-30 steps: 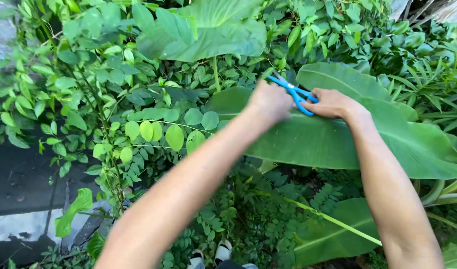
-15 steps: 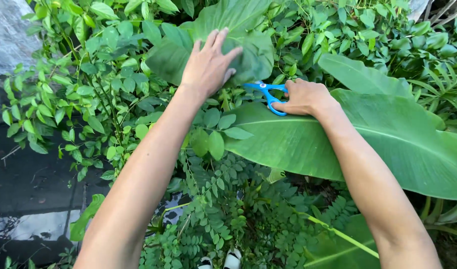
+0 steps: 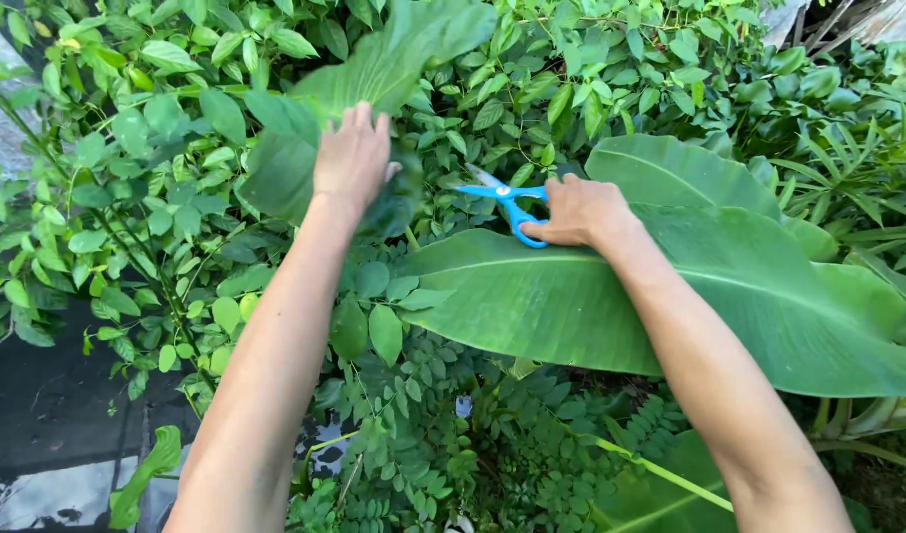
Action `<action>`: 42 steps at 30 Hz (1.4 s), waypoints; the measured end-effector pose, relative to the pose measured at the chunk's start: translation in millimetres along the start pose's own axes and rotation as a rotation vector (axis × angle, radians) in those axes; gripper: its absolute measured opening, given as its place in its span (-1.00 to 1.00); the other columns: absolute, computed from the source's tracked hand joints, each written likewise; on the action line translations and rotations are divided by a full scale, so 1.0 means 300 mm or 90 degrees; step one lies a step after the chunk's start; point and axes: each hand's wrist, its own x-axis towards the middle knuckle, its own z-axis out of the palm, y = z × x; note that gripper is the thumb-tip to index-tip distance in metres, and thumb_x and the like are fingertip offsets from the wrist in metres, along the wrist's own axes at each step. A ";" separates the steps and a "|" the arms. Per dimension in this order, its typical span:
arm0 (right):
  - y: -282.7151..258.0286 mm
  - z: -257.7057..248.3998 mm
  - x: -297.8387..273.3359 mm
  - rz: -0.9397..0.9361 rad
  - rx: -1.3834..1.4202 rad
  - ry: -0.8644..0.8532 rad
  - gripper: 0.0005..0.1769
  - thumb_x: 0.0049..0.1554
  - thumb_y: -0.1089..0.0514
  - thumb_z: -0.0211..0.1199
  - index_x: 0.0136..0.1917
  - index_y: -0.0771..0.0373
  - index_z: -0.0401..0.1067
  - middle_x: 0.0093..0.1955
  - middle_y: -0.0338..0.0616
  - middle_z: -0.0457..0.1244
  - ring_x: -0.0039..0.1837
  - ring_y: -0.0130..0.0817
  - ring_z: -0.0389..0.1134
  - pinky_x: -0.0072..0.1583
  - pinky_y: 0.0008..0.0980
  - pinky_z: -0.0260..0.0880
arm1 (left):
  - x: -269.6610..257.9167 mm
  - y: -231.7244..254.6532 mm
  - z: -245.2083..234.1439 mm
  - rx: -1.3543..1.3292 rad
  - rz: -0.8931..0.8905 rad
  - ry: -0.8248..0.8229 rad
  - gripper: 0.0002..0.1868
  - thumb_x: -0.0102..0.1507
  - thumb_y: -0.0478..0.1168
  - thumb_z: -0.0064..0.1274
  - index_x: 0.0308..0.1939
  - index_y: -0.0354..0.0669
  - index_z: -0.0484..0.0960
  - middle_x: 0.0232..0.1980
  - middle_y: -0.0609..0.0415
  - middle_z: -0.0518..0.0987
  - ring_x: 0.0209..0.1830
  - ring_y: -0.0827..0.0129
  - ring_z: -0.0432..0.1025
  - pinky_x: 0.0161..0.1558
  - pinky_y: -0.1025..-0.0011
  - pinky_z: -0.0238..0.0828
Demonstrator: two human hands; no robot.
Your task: Pruning leaves and stalks in a garden using scissors.
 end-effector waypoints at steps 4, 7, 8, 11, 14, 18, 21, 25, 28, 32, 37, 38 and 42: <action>-0.095 -0.002 0.059 -0.030 -0.001 -0.012 -0.07 0.01 -0.59 0.13 0.23 0.27 0.40 0.22 0.17 0.31 0.24 0.07 0.40 0.20 0.03 0.44 | -0.049 -0.064 -0.030 0.093 -0.026 0.060 -0.32 0.03 0.02 0.35 0.15 -0.04 0.43 0.37 -0.10 0.37 0.35 0.03 0.30 0.15 -0.03 0.35; -0.141 0.013 0.104 -0.064 -0.002 0.001 -0.03 -0.02 -0.59 0.15 0.29 0.25 0.37 0.24 0.15 0.29 0.26 0.05 0.38 0.19 0.03 0.43 | -0.086 -0.141 0.031 0.219 0.002 0.110 -0.27 -0.02 -0.06 0.27 0.23 0.09 0.39 0.31 -0.05 0.39 0.30 -0.08 0.35 0.19 -0.11 0.41; -0.158 0.014 0.119 -0.072 -0.001 0.006 -0.03 -0.02 -0.57 0.15 0.30 0.26 0.36 0.25 0.15 0.29 0.26 0.04 0.38 0.19 0.02 0.43 | -0.097 -0.176 0.068 0.166 -0.012 0.075 -0.30 0.10 -0.19 0.20 0.33 0.02 0.36 0.32 -0.15 0.40 0.28 -0.08 0.36 0.08 -0.03 0.45; -0.202 0.022 0.162 -0.093 0.000 0.017 -0.02 -0.03 -0.57 0.16 0.30 0.26 0.37 0.25 0.12 0.29 0.27 0.01 0.38 0.19 0.01 0.43 | -0.131 -0.261 0.150 0.067 -0.036 0.063 -0.34 0.25 -0.36 0.08 0.45 -0.21 0.32 0.37 -0.30 0.40 0.26 -0.08 0.40 -0.04 0.07 0.50; -0.239 0.037 0.214 -0.113 -0.010 0.021 -0.01 -0.04 -0.59 0.17 0.30 0.27 0.38 0.25 0.09 0.29 0.27 -0.01 0.38 0.19 -0.01 0.43 | -0.158 -0.278 0.120 0.030 -0.054 0.073 -0.35 0.18 -0.41 0.04 0.38 -0.33 0.34 0.35 -0.28 0.42 0.24 -0.06 0.42 0.07 0.07 0.48; -0.264 0.065 0.271 -0.132 -0.021 0.022 0.02 -0.03 -0.60 0.14 0.34 0.26 0.36 0.26 0.10 0.29 0.25 -0.03 0.40 0.17 -0.03 0.46 | -0.179 -0.247 0.025 -0.072 -0.051 0.135 -0.32 0.11 -0.33 0.07 0.35 -0.38 0.37 0.15 -0.34 0.47 0.08 -0.19 0.44 0.07 -0.08 0.41; -0.264 0.094 0.304 -0.140 -0.008 0.037 0.01 -0.02 -0.60 0.13 0.36 0.23 0.36 0.24 0.10 0.30 0.27 -0.02 0.38 0.18 -0.03 0.44 | -0.172 -0.239 0.002 -0.181 -0.038 0.117 -0.57 0.18 -0.30 0.08 0.13 -0.33 0.46 0.07 -0.38 0.50 0.06 -0.25 0.43 0.11 -0.12 0.36; -0.270 0.101 0.333 -0.150 -0.003 0.054 0.03 -0.04 -0.61 0.13 0.37 0.22 0.33 0.26 0.11 0.28 0.27 0.00 0.37 0.15 0.01 0.44 | -0.136 -0.269 0.091 -0.217 -0.026 0.175 -0.68 0.28 -0.31 0.02 0.09 -0.37 0.45 0.00 -0.42 0.53 -0.02 -0.32 0.46 0.06 -0.10 0.45; -0.283 0.104 0.353 -0.153 0.009 0.059 0.04 -0.04 -0.62 0.14 0.37 0.23 0.33 0.26 0.11 0.28 0.26 0.02 0.37 0.16 0.03 0.43 | -0.109 -0.276 0.125 -0.207 -0.167 0.052 -0.70 0.30 -0.35 -0.09 0.12 -0.30 0.45 -0.07 -0.49 0.54 -0.23 -0.37 0.50 -0.20 -0.15 0.47; -0.317 0.114 0.374 -0.159 0.014 0.057 -0.01 -0.02 -0.60 0.15 0.32 0.24 0.38 0.23 0.10 0.30 0.24 0.02 0.39 0.16 0.01 0.44 | -0.103 -0.251 0.153 -0.195 -0.212 0.100 -0.68 0.27 -0.37 -0.16 0.09 -0.29 0.54 -0.22 -0.41 0.59 -0.26 -0.33 0.53 -0.23 -0.12 0.50; -0.347 0.145 0.411 -0.166 0.023 0.072 -0.03 -0.03 -0.59 0.17 0.27 0.26 0.40 0.19 0.08 0.33 0.19 0.01 0.42 0.14 -0.01 0.46 | -0.092 -0.181 0.168 -0.383 -0.418 0.100 -0.62 0.49 -0.08 -0.19 -0.08 -0.27 0.66 -0.13 -0.40 0.63 -0.09 -0.34 0.50 0.02 -0.15 0.41; -0.353 0.152 0.419 -0.169 0.026 0.080 -0.04 -0.04 -0.59 0.18 0.26 0.25 0.41 0.18 0.06 0.33 0.19 0.00 0.42 0.13 -0.02 0.46 | -0.093 -0.171 0.167 -0.378 -0.432 0.076 -0.62 0.47 -0.07 -0.19 -0.06 -0.26 0.66 -0.09 -0.40 0.63 -0.05 -0.29 0.52 0.08 -0.11 0.42; -0.364 0.171 0.449 -0.170 0.034 0.075 -0.07 -0.01 -0.58 0.18 0.25 0.24 0.42 0.17 0.03 0.35 0.19 -0.04 0.43 0.14 -0.05 0.46 | -0.100 -0.121 0.102 -0.443 -0.419 0.198 -0.62 0.30 -0.03 -0.07 0.03 -0.22 0.59 -0.06 -0.35 0.63 -0.07 -0.30 0.51 0.01 -0.08 0.41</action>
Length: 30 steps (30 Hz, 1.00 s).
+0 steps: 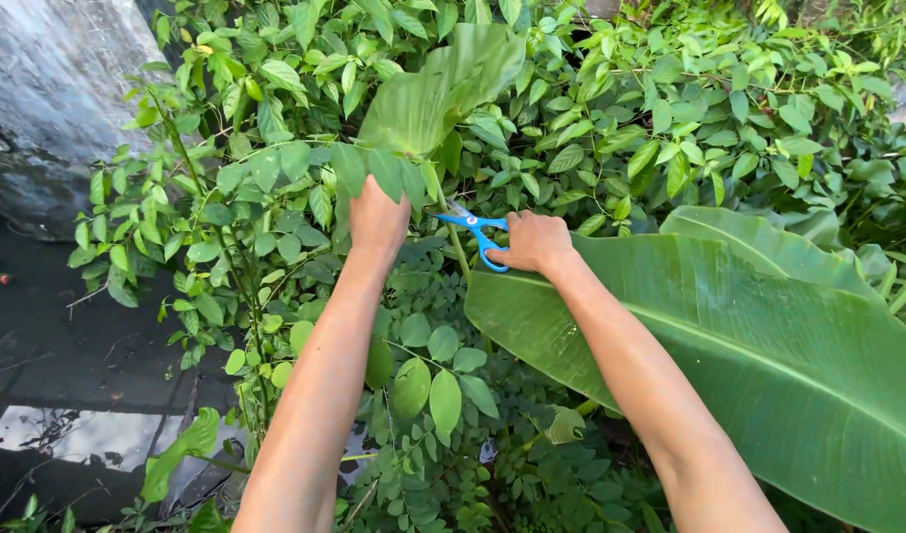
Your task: Pruning leaves and stalks in a garden using scissors.
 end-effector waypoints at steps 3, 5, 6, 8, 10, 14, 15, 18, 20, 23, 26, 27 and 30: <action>0.005 0.011 0.019 0.000 0.006 0.003 -0.08 0.01 -0.57 0.18 0.24 0.25 0.40 0.11 0.01 0.36 0.14 -0.04 0.44 0.09 -0.04 0.47 | -0.017 0.103 -0.071 -0.049 0.074 -0.015 -0.62 0.34 -0.09 -0.17 0.14 -0.04 0.62 -0.05 -0.29 0.65 -0.08 -0.27 0.52 -0.06 -0.08 0.42; 0.008 0.017 0.026 0.002 0.004 -0.005 -0.11 0.02 -0.56 0.19 0.22 0.25 0.40 0.07 -0.01 0.38 0.11 -0.04 0.46 0.08 -0.04 0.48 | -0.032 0.140 -0.084 -0.053 0.042 -0.020 -0.63 0.34 -0.09 -0.17 0.14 -0.01 0.62 -0.08 -0.28 0.65 -0.09 -0.27 0.52 -0.07 -0.06 0.44; 0.010 0.020 0.029 0.005 0.002 -0.013 -0.13 0.04 -0.56 0.19 0.19 0.25 0.41 0.03 -0.03 0.40 0.08 -0.05 0.47 0.06 -0.04 0.49 | -0.040 0.159 -0.089 -0.057 0.011 -0.025 -0.64 0.34 -0.09 -0.16 0.13 0.02 0.63 -0.10 -0.28 0.65 -0.11 -0.27 0.52 -0.07 -0.05 0.47; 0.020 0.038 0.036 -0.003 -0.005 0.000 -0.15 0.05 -0.55 0.20 0.16 0.26 0.42 0.00 -0.03 0.40 0.05 -0.05 0.47 0.03 -0.05 0.49 | -0.032 0.106 -0.032 0.001 0.031 -0.036 -0.70 0.35 -0.13 -0.14 0.04 -0.09 0.65 -0.12 -0.30 0.65 -0.13 -0.29 0.53 -0.09 -0.07 0.48; 0.034 0.061 0.040 -0.011 -0.013 0.012 -0.16 0.05 -0.55 0.20 0.13 0.26 0.42 -0.04 -0.04 0.41 0.02 -0.05 0.48 0.01 -0.06 0.49 | -0.033 0.060 0.015 0.058 0.051 -0.046 -0.73 0.37 -0.17 -0.11 -0.05 -0.21 0.67 -0.15 -0.33 0.65 -0.15 -0.31 0.53 -0.11 -0.09 0.48; 0.101 0.141 0.095 -0.032 -0.048 0.052 -0.27 0.13 -0.51 0.17 0.10 0.19 0.46 -0.07 -0.06 0.43 -0.01 -0.05 0.49 0.00 -0.07 0.49 | -0.025 -0.005 0.078 0.145 0.119 -0.041 -0.81 0.25 -0.36 -0.07 -0.26 -0.35 0.67 -0.25 -0.35 0.64 -0.26 -0.28 0.57 -0.20 -0.06 0.54; 0.125 0.172 0.110 -0.032 -0.064 0.057 -0.36 0.18 -0.46 0.15 0.10 0.13 0.50 -0.09 -0.08 0.44 -0.01 -0.06 0.51 0.01 -0.07 0.49 | -0.025 -0.018 0.091 0.161 0.131 -0.032 -0.81 0.23 -0.41 -0.08 -0.28 -0.39 0.66 -0.26 -0.37 0.64 -0.28 -0.28 0.57 -0.23 -0.06 0.54; 0.151 0.184 0.107 -0.049 -0.081 0.069 -0.42 0.21 -0.44 0.15 0.04 0.10 0.52 -0.11 -0.10 0.44 -0.02 -0.06 0.50 -0.01 -0.07 0.49 | -0.038 -0.033 0.103 0.182 0.125 -0.055 -0.82 0.20 -0.37 -0.05 -0.30 -0.37 0.67 -0.30 -0.37 0.64 -0.30 -0.28 0.57 -0.24 -0.06 0.55; 0.132 0.087 0.035 -0.020 -0.063 0.023 -0.28 0.14 -0.53 0.15 0.11 0.15 0.47 -0.06 -0.06 0.44 0.02 -0.04 0.50 0.05 -0.02 0.48 | -0.036 -0.069 0.131 0.203 0.122 -0.079 -0.82 0.21 -0.36 -0.04 -0.30 -0.37 0.67 -0.29 -0.38 0.64 -0.28 -0.27 0.57 -0.21 -0.07 0.55; 0.140 0.006 -0.023 0.056 -0.038 -0.056 0.02 -0.01 -0.70 0.20 0.24 0.25 0.35 0.12 0.05 0.35 0.16 -0.02 0.42 0.19 0.14 0.32 | -0.021 -0.123 0.193 0.183 0.047 -0.092 -0.79 0.26 -0.26 0.01 -0.29 -0.37 0.66 -0.25 -0.39 0.63 -0.21 -0.27 0.57 -0.13 -0.07 0.53; 0.203 -0.016 -0.041 0.135 -0.021 -0.093 0.19 -0.11 -0.77 0.24 0.30 0.28 0.31 0.29 0.12 0.26 0.31 0.01 0.32 0.34 0.23 0.14 | -0.029 -0.069 0.177 0.138 0.006 -0.075 -0.72 0.28 -0.14 0.06 -0.16 -0.34 0.63 -0.19 -0.35 0.64 -0.16 -0.26 0.55 -0.08 -0.08 0.51; 0.232 -0.019 -0.047 0.163 -0.008 -0.098 0.19 -0.12 -0.77 0.23 0.32 0.28 0.34 0.34 0.13 0.25 0.36 0.02 0.31 0.39 0.23 0.11 | -0.037 -0.031 0.157 0.135 0.034 -0.070 -0.66 0.25 -0.11 0.08 -0.03 -0.31 0.59 -0.14 -0.30 0.64 -0.14 -0.24 0.55 -0.08 -0.09 0.50; 0.284 -0.052 -0.074 0.165 -0.116 -0.063 0.04 -0.12 -0.62 0.32 0.30 0.22 0.42 0.33 0.02 0.29 0.35 -0.04 0.34 0.40 0.17 0.16 | -0.048 0.017 0.142 0.235 0.195 0.018 -0.57 0.17 -0.10 0.14 0.01 -0.34 0.57 -0.04 -0.22 0.63 -0.19 -0.16 0.54 -0.24 -0.14 0.45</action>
